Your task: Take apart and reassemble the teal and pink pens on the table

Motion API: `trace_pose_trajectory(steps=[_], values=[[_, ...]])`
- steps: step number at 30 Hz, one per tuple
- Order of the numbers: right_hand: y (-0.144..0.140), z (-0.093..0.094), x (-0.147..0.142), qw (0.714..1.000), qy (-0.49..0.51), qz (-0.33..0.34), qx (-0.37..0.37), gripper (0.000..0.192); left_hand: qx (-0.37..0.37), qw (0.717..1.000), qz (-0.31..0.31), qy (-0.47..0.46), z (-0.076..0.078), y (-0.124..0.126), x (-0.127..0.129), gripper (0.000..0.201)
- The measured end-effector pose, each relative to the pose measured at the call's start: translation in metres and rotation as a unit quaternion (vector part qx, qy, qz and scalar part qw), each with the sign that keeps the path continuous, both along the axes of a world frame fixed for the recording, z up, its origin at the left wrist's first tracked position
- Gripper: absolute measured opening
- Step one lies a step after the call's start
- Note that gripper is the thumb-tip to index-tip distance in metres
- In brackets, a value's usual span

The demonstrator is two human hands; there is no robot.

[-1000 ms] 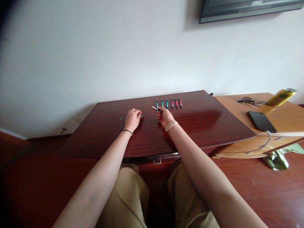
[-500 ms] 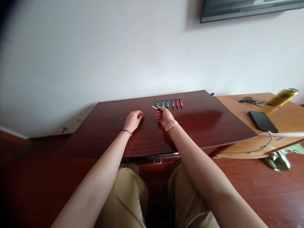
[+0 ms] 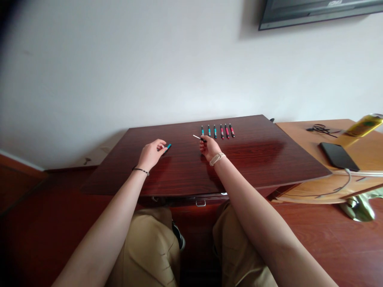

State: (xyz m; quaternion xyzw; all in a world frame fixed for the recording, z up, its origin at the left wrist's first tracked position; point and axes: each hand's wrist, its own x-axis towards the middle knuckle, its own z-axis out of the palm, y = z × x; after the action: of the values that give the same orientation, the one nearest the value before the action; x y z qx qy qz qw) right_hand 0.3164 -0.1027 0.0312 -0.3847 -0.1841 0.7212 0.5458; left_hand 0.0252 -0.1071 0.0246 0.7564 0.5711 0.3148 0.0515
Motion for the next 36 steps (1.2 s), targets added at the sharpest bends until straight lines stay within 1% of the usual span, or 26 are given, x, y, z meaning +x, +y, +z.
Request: trace_pose_trajectory(steps=[3,6,10,13,16,20,25,27,29,31,33,36], values=[[-0.001,0.001,-0.002,1.0,-0.007,-0.003,-0.009,0.027,-0.022,1.0,-0.006,-0.019,-0.005,-0.003,-0.012,0.018],[-0.001,0.001,-0.004,1.0,-0.01,-0.003,-0.009,0.028,-0.039,0.998,-0.044,-0.037,-0.01,-0.007,-0.013,0.017],[0.0,0.001,-0.007,1.0,-0.012,-0.002,-0.009,0.027,-0.07,0.99,-0.118,-0.04,-0.014,-0.011,0.003,0.02],[0.0,0.0,-0.007,1.0,-0.011,-0.006,-0.007,0.026,-0.086,0.983,-0.159,-0.041,-0.016,-0.013,0.017,0.023],[0.0,0.0,-0.007,1.0,-0.01,-0.009,-0.005,0.025,-0.09,0.979,-0.175,-0.042,-0.016,-0.013,0.025,0.023],[0.0,-0.001,-0.005,1.0,-0.009,-0.011,-0.003,0.025,-0.095,0.978,-0.181,-0.036,-0.018,-0.01,0.029,0.025],[0.001,-0.001,-0.003,1.0,-0.013,-0.007,-0.006,0.026,-0.099,0.978,-0.179,-0.038,-0.019,-0.008,0.03,0.025],[0.001,-0.001,-0.004,1.0,-0.013,-0.004,-0.007,0.026,-0.09,0.979,-0.18,-0.041,-0.015,-0.01,0.03,0.024],[0.001,-0.001,-0.004,1.0,-0.014,-0.004,-0.007,0.025,-0.067,0.982,-0.173,-0.042,-0.008,-0.013,0.027,0.021],[0.0,-0.001,-0.005,1.0,-0.015,-0.006,-0.006,0.025,-0.029,0.989,-0.142,-0.036,-0.002,-0.014,0.023,0.019],[0.0,-0.002,-0.005,1.0,-0.015,-0.008,-0.004,0.024,0.007,0.996,-0.087,-0.019,0.001,-0.014,0.019,0.015],[0.0,-0.002,-0.004,1.0,-0.015,-0.007,-0.005,0.024,0.019,0.999,-0.004,0.033,-0.001,-0.012,0.014,0.011]])
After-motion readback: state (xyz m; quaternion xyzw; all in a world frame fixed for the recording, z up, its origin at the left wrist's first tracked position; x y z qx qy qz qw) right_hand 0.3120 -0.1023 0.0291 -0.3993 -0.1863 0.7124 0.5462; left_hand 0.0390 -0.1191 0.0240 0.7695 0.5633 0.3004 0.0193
